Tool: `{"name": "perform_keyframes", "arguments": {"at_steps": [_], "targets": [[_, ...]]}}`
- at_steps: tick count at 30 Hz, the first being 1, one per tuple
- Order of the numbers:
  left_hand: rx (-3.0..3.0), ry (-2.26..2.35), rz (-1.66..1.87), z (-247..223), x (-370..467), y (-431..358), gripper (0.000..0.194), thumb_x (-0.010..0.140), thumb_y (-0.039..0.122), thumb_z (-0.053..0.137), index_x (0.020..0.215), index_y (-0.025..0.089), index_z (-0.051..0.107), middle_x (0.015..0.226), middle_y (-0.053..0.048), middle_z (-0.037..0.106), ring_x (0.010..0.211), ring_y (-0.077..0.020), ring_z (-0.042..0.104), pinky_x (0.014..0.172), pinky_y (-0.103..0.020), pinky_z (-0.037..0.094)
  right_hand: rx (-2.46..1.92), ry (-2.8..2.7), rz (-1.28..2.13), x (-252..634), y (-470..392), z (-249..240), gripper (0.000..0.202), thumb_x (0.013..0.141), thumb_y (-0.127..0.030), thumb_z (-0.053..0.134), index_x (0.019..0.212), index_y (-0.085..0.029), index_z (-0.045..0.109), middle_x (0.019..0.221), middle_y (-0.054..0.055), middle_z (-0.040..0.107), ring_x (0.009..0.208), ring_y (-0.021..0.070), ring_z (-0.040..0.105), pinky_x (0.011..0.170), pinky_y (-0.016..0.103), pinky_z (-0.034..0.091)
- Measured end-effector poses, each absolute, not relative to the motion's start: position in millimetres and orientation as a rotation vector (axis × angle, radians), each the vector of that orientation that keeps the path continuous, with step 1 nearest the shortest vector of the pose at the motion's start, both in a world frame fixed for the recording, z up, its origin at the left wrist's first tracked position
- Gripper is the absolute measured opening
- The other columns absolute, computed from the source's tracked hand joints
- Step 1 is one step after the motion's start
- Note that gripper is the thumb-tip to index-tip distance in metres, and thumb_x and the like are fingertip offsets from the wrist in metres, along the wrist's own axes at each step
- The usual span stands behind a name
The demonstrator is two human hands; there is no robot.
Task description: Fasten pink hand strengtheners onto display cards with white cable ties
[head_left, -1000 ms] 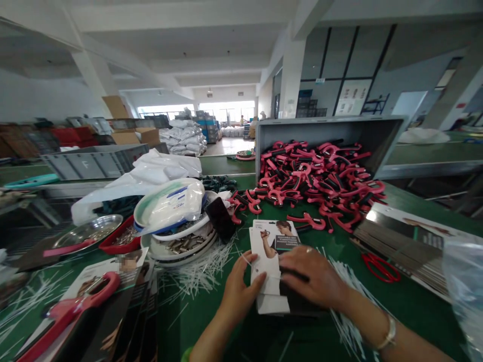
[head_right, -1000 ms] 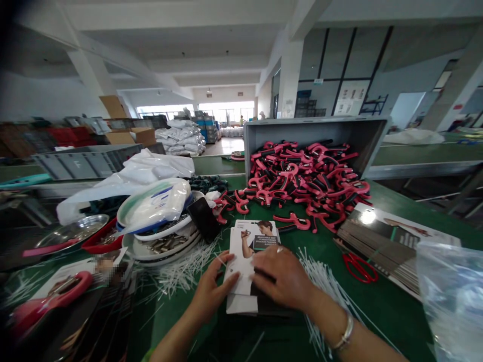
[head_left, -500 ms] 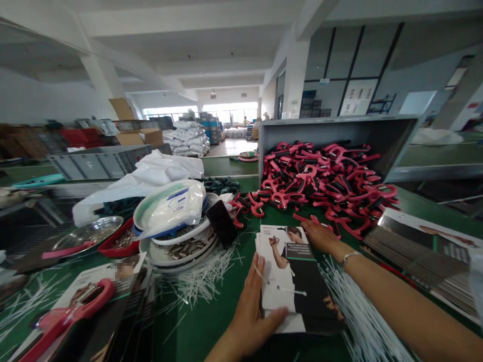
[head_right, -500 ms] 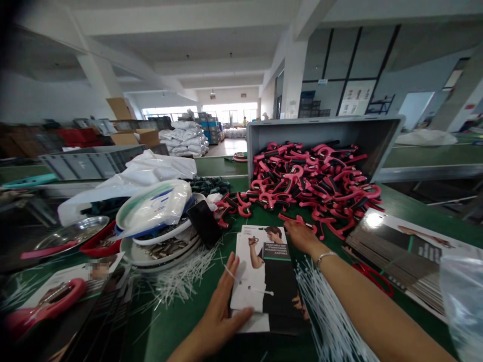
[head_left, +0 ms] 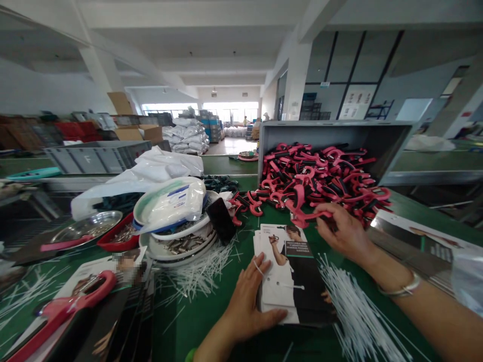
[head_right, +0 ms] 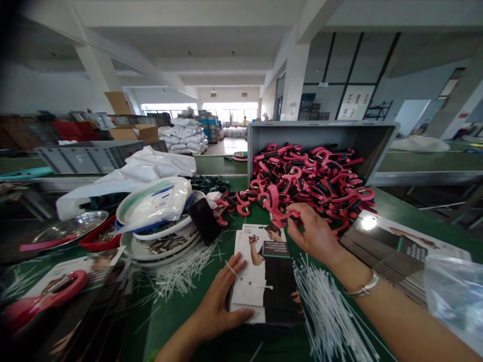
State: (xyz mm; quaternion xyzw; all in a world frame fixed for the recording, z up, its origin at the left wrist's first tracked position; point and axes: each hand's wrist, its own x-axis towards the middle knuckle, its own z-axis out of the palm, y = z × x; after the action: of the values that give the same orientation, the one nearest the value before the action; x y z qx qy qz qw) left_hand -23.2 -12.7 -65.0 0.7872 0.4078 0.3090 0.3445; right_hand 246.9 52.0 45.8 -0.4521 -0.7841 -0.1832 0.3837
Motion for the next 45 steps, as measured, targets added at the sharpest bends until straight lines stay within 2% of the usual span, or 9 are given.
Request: {"name": "perform_keyframes", "arguments": {"at_steps": [9, 17, 20, 23, 26, 31, 37, 40, 45], "targets": [[2.016, 0.990, 0.901, -71, -23, -12, 0.089, 0.067, 0.050, 0.072, 0.143, 0.027, 0.031, 0.153, -0.012, 0.023, 0.140, -0.0343, 0.018, 0.112, -0.054, 0.015, -0.677, -2.451, -0.535, 228, 23, 39, 0.024, 0.086, -0.009, 0.042, 0.107, -0.017, 0.049, 0.101, 0.010, 0.065, 0.094, 0.0163, 0.064, 0.076, 0.027, 0.055], [1.665, 0.892, 1.128, -79, -25, -16, 0.108, 0.065, 0.058, 0.070, 0.148, 0.020, 0.012, 0.152, -0.014, 0.024, 0.139, -0.0317, 0.021, 0.114, -0.046, 0.018, -0.704, -2.724, -0.321, 231, -13, 7, 0.026, 0.087, -0.011, 0.042, 0.107, -0.020, 0.056, 0.110, 0.008, 0.065, 0.097, 0.0142, 0.061, 0.076, 0.025, 0.052], [1.499, 0.900, 1.232, -70, -28, -13, 0.085, 0.072, 0.065, 0.057, 0.141, 0.023, 0.031, 0.151, -0.010, 0.027, 0.140, -0.0301, 0.021, 0.112, -0.045, 0.021, -0.809, -2.728, -0.158, 234, -19, 0, 0.035, 0.079, -0.011, 0.045, 0.111, -0.019, 0.055, 0.119, 0.011, 0.061, 0.107, 0.0181, 0.057, 0.086, 0.031, 0.050], [1.458, 0.944, 1.282, -49, -28, -5, 0.052, 0.079, 0.054, 0.056, 0.123, 0.025, 0.055, 0.142, -0.008, 0.042, 0.134, -0.0263, 0.033, 0.110, -0.041, 0.025, -0.854, -2.688, 0.069, 237, -24, 1, 0.045, 0.072, -0.009, 0.044, 0.116, -0.018, 0.052, 0.121, 0.013, 0.058, 0.109, 0.0205, 0.055, 0.092, 0.036, 0.046], [1.575, 1.043, 1.280, -24, -20, 14, 0.030, 0.078, 0.040, 0.063, 0.102, 0.022, 0.067, 0.127, -0.009, 0.056, 0.122, -0.0246, 0.048, 0.106, -0.039, 0.031, -0.962, -2.603, 0.154, 235, -22, 7, 0.048, 0.077, -0.012, 0.040, 0.124, -0.017, 0.046, 0.115, 0.013, 0.061, 0.102, 0.0207, 0.058, 0.087, 0.036, 0.048], [2.039, 1.331, 0.928, 3, 11, 57, 0.031, 0.077, 0.037, 0.062, 0.103, 0.022, 0.069, 0.116, -0.011, 0.064, 0.111, -0.0280, 0.056, 0.099, -0.041, 0.037, -1.230, -2.551, -0.031, 213, -6, 19, 0.039, 0.079, -0.022, 0.052, 0.118, -0.017, 0.058, 0.114, 0.013, 0.063, 0.104, 0.0247, 0.058, 0.087, 0.040, 0.049], [2.129, 1.355, 0.801, 13, 46, 77, 0.018, 0.077, 0.036, 0.062, 0.088, 0.027, 0.074, 0.103, -0.009, 0.072, 0.103, -0.0372, 0.059, 0.097, -0.063, 0.026, -1.267, -2.538, -0.113, 201, 10, 10, 0.014, 0.082, -0.021, 0.057, 0.084, -0.023, 0.071, 0.085, 0.004, 0.068, 0.084, 0.0184, 0.063, 0.074, 0.030, 0.050], [2.131, 1.349, 0.798, 13, 48, 72, 0.018, 0.081, 0.035, 0.059, 0.084, 0.028, 0.075, 0.095, -0.006, 0.074, 0.098, -0.0333, 0.062, 0.100, -0.064, 0.020, -1.174, -2.351, -0.023, 205, 15, -4, 0.017, 0.086, -0.023, 0.053, 0.081, -0.022, 0.069, 0.083, 0.003, 0.068, 0.083, 0.0171, 0.063, 0.075, 0.029, 0.049], [2.109, 1.331, 0.820, 6, 42, 60, 0.015, 0.081, 0.030, 0.059, 0.084, 0.031, 0.074, 0.091, 0.001, 0.075, 0.094, -0.0218, 0.064, 0.108, -0.052, 0.018, -1.207, -1.970, 0.277, 199, 20, -14, 0.022, 0.085, -0.035, 0.054, 0.074, -0.021, 0.067, 0.076, 0.003, 0.066, 0.076, 0.0179, 0.062, 0.070, 0.028, 0.047]]}}
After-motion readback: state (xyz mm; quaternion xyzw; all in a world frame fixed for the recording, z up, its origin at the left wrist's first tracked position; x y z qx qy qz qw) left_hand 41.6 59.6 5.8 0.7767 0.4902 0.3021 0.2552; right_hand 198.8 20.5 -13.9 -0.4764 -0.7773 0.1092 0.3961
